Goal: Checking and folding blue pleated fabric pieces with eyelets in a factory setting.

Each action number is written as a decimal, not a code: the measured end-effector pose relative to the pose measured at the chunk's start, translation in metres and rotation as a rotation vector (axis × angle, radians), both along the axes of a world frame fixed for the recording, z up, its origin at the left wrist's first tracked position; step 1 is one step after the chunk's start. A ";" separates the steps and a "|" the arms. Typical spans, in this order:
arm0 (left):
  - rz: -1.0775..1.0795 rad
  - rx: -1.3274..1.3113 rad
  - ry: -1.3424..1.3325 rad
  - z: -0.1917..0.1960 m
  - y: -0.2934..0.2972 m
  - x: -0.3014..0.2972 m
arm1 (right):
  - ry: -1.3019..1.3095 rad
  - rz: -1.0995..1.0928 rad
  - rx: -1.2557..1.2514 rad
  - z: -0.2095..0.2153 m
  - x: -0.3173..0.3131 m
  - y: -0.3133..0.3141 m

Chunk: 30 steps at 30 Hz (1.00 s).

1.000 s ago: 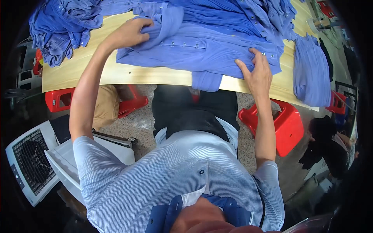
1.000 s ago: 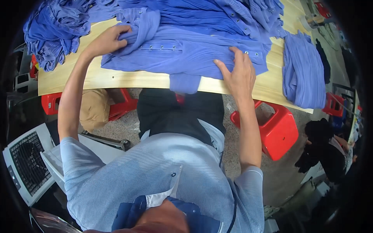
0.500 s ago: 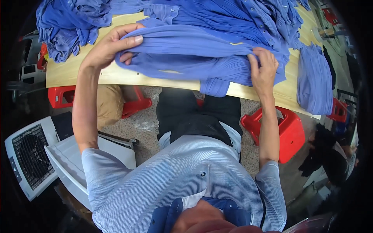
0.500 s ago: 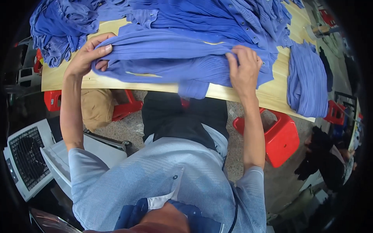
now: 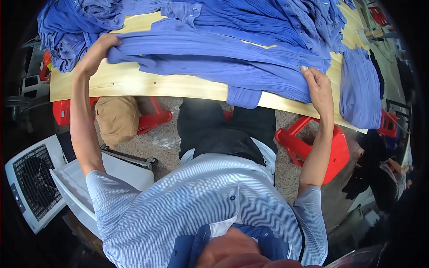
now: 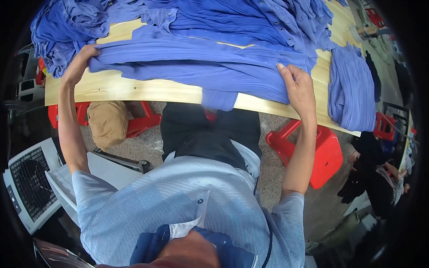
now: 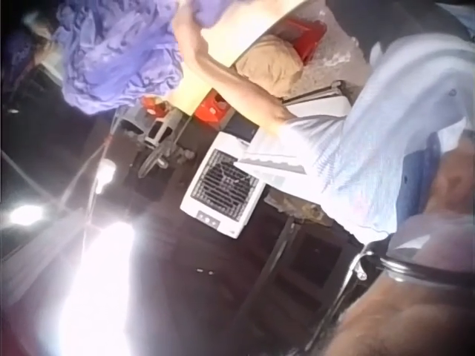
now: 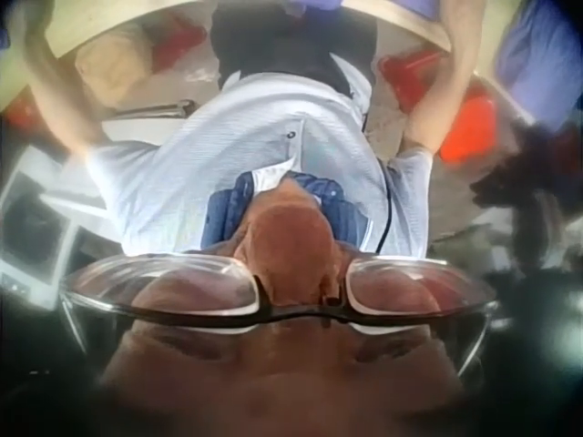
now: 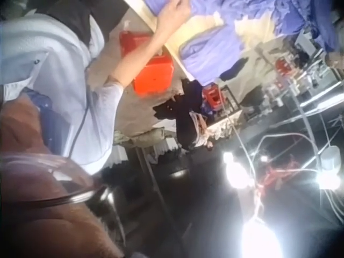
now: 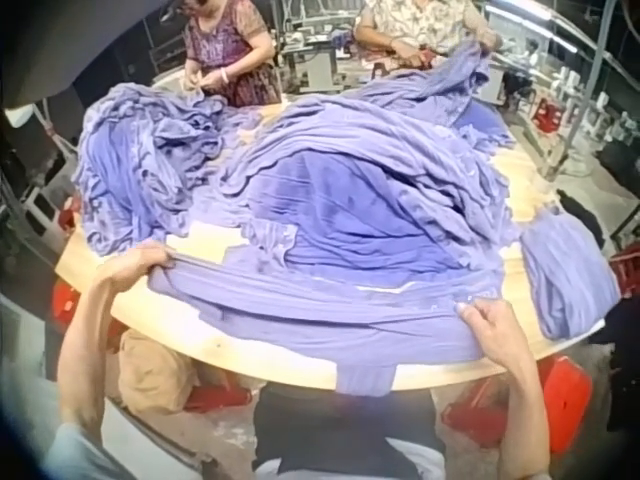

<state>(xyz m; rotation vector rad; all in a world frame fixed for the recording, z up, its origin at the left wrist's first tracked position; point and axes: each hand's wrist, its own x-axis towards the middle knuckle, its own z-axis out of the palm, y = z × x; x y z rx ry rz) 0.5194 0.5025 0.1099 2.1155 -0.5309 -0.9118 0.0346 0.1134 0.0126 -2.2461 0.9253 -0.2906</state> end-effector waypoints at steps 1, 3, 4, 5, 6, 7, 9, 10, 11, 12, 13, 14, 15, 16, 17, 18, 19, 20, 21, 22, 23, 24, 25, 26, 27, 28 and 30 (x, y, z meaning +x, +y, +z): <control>0.189 -0.102 0.108 0.002 -0.002 -0.005 | -0.069 -0.046 0.140 -0.001 -0.001 -0.001; 0.055 -0.077 0.415 0.005 -0.004 0.000 | -0.136 -0.091 0.281 -0.007 -0.002 -0.003; -0.041 0.017 0.488 0.005 -0.003 0.010 | -0.189 -0.128 0.299 -0.015 0.000 -0.006; -0.024 0.193 0.349 -0.023 -0.020 -0.002 | -0.227 -0.181 0.306 -0.021 -0.002 -0.008; -0.129 0.256 0.201 -0.047 -0.023 0.003 | -0.238 -0.173 0.314 -0.026 -0.001 -0.009; -0.224 0.321 0.058 -0.065 -0.023 0.011 | -0.179 -0.200 0.169 -0.032 0.005 -0.010; -0.249 0.384 0.073 -0.070 -0.034 0.010 | -0.109 -0.243 0.020 -0.034 0.007 -0.011; -0.217 0.329 0.080 -0.068 -0.036 0.006 | -0.085 -0.222 -0.010 -0.033 0.007 -0.009; -0.186 0.273 0.086 -0.066 -0.037 0.000 | -0.060 -0.200 -0.039 -0.030 0.006 -0.007; -0.189 0.277 0.087 -0.064 -0.037 -0.006 | -0.059 -0.203 -0.035 -0.025 0.004 -0.003; -0.081 0.137 0.176 -0.058 -0.034 -0.014 | -0.165 -0.133 0.068 -0.016 0.004 0.003; 0.025 -0.005 0.261 -0.053 -0.032 -0.015 | -0.273 -0.062 0.170 -0.009 0.004 0.008; -0.064 -0.019 0.367 -0.053 -0.022 0.002 | -0.240 -0.039 0.360 -0.003 0.000 0.007; -0.064 -0.040 0.410 -0.046 -0.024 0.004 | -0.239 -0.055 0.351 -0.008 -0.006 0.004; -0.064 -0.060 0.455 -0.038 -0.026 0.002 | -0.296 -0.014 0.245 -0.021 -0.014 0.000; 0.046 -0.105 0.404 -0.042 -0.018 0.007 | -0.350 0.026 0.138 -0.033 -0.021 -0.002; 0.099 -0.156 0.381 -0.040 -0.013 0.004 | -0.422 0.011 0.094 -0.043 -0.021 -0.003; 0.154 -0.209 0.360 -0.039 -0.008 0.002 | -0.509 -0.109 0.124 -0.044 -0.017 0.006; 0.139 -0.250 0.437 -0.042 -0.004 0.006 | -0.595 -0.230 0.151 -0.044 -0.015 0.015; 0.082 -0.235 0.463 -0.040 -0.007 0.004 | -0.647 -0.287 0.078 -0.052 -0.013 0.017; 0.026 -0.219 0.488 -0.039 -0.010 0.001 | -0.648 -0.291 0.072 -0.055 -0.017 0.019; 0.043 -0.166 0.465 -0.049 -0.021 -0.006 | -0.547 -0.323 -0.085 -0.057 -0.021 0.020; -0.006 -0.129 0.470 -0.056 -0.029 -0.011 | -0.452 -0.349 -0.233 -0.058 -0.020 0.023; -0.048 -0.089 0.470 -0.064 -0.032 -0.010 | -0.309 -0.328 -0.317 -0.054 -0.021 0.026; -0.166 0.002 0.337 -0.080 -0.029 0.000 | -0.328 -0.318 -0.309 -0.052 -0.018 0.028; -0.257 0.087 0.165 -0.081 -0.041 -0.008 | -0.301 -0.313 -0.345 -0.053 -0.021 0.028; -0.369 0.237 0.016 -0.076 -0.059 -0.023 | -0.276 -0.309 -0.379 -0.052 -0.021 0.030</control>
